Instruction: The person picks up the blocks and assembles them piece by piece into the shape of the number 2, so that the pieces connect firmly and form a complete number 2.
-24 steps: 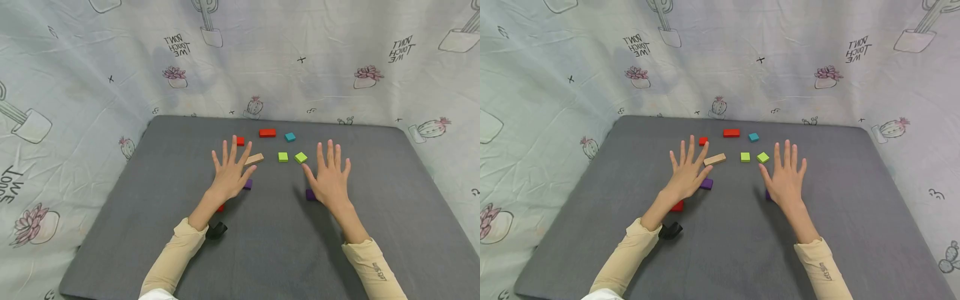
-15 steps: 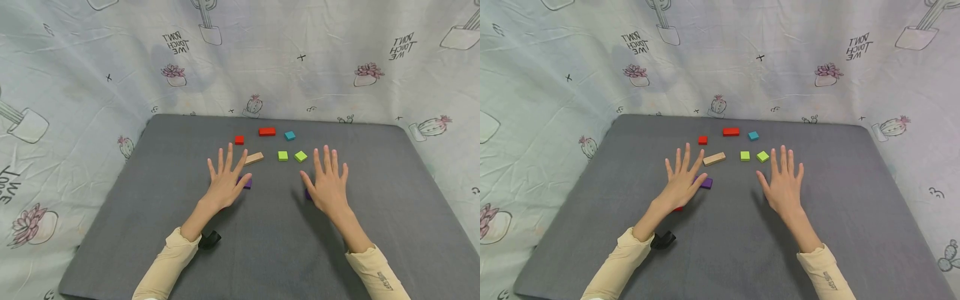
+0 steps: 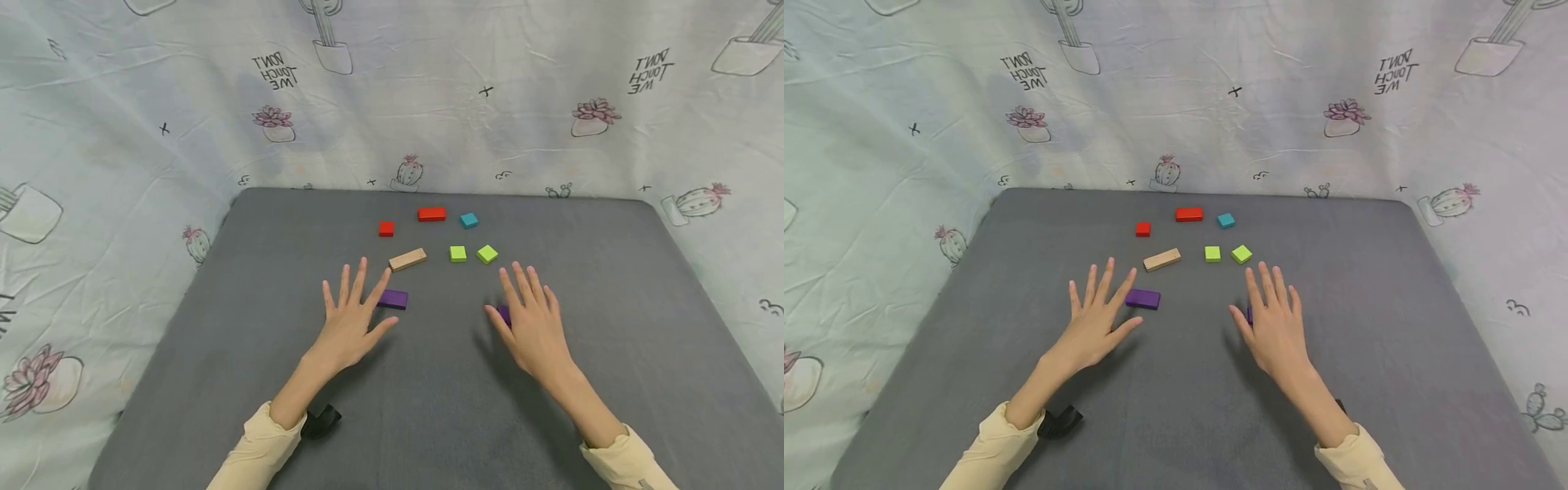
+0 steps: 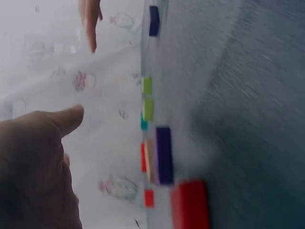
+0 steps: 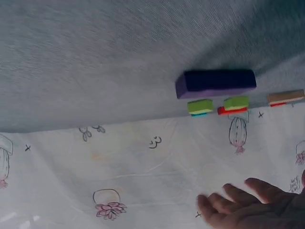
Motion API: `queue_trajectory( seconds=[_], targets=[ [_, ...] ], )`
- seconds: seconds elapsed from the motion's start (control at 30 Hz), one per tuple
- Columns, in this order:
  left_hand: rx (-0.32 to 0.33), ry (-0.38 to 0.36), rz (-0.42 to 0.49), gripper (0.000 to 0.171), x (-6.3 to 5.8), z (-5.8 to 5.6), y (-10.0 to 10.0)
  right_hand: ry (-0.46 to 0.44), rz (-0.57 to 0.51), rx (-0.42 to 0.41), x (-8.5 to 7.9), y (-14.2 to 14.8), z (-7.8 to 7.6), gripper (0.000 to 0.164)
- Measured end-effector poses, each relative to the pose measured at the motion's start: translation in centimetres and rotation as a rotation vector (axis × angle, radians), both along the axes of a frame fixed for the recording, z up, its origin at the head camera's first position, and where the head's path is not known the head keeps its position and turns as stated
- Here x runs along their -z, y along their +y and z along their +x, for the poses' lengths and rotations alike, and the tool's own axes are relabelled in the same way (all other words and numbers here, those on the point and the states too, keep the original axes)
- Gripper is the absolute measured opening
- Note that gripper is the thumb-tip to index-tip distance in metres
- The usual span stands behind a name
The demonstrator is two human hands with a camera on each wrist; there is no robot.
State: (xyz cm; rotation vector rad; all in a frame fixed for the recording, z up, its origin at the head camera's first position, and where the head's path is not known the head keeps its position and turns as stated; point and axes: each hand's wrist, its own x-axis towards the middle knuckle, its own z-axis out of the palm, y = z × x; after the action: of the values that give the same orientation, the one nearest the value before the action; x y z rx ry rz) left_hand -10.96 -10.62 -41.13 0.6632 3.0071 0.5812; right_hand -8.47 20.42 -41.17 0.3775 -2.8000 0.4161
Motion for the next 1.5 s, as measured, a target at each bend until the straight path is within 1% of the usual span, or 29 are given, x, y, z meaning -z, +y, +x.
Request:
queue_trajectory(
  seconds=[0.07, 0.13, 0.27, 0.33, 0.4, 0.53, 0.67, 0.8, 0.9, 1.0, 1.17, 1.33, 1.5],
  targets=[
    [0.002, 0.004, -0.013, 0.077, 0.4, 0.4, -0.9, 0.028, 0.004, -0.064, 0.4, 0.3, 0.2, 0.064],
    [0.009, -0.001, -0.022, 0.08, 0.7, 0.7, -1.6, 0.043, 0.006, -0.155, 0.8, 0.8, 0.5, 0.06],
    [0.015, -0.018, -0.027, 0.08, 1.3, 1.3, -2.7, 0.031, 0.006, -0.332, 1.7, 1.8, 0.9, 0.056],
    [0.007, -0.025, -0.016, 0.08, 1.6, 1.5, -3.0, 0.026, 0.004, -0.383, 2.0, 2.2, 1.2, 0.055],
    [0.0, -0.026, 0.012, 0.081, 1.8, 1.6, -3.3, 0.017, -0.005, -0.408, 2.1, 2.5, 1.4, 0.053],
    [0.007, -0.026, 0.072, 0.082, 2.1, 1.8, -4.0, 0.004, -0.034, -0.42, 2.2, 3.2, 1.7, 0.051],
    [0.005, -0.05, 0.12, 0.081, 2.2, 2.0, -5.1, -0.002, -0.045, -0.419, 2.2, 4.0, 1.9, 0.049],
    [-0.012, -0.069, 0.136, 0.077, 2.2, 2.4, -6.4, -0.011, -0.042, -0.421, 2.4, 4.5, 2.3, 0.044],
    [0.017, -0.079, 0.129, 0.071, 2.5, 2.3, -7.0, -0.018, -0.045, -0.414, 2.6, 4.7, 2.6, 0.042],
    [0.054, -0.091, 0.123, 0.061, 2.9, 1.9, -7.0, -0.026, -0.051, -0.401, 2.8, 4.8, 2.7, 0.041],
    [0.081, -0.093, 0.155, 0.044, 3.4, 1.2, -6.7, -0.044, -0.051, -0.397, 3.1, 4.9, 2.9, 0.038],
    [0.107, -0.096, 0.185, 0.043, 3.5, 0.9, -6.5, -0.071, -0.027, -0.379, 3.3, 5.1, 3.1, 0.033],
    [0.109, -0.068, 0.202, 0.04, 3.6, 0.9, -6.7, -0.094, 0.0, -0.367, 3.5, 5.2, 3.2, 0.032]
  ],
)
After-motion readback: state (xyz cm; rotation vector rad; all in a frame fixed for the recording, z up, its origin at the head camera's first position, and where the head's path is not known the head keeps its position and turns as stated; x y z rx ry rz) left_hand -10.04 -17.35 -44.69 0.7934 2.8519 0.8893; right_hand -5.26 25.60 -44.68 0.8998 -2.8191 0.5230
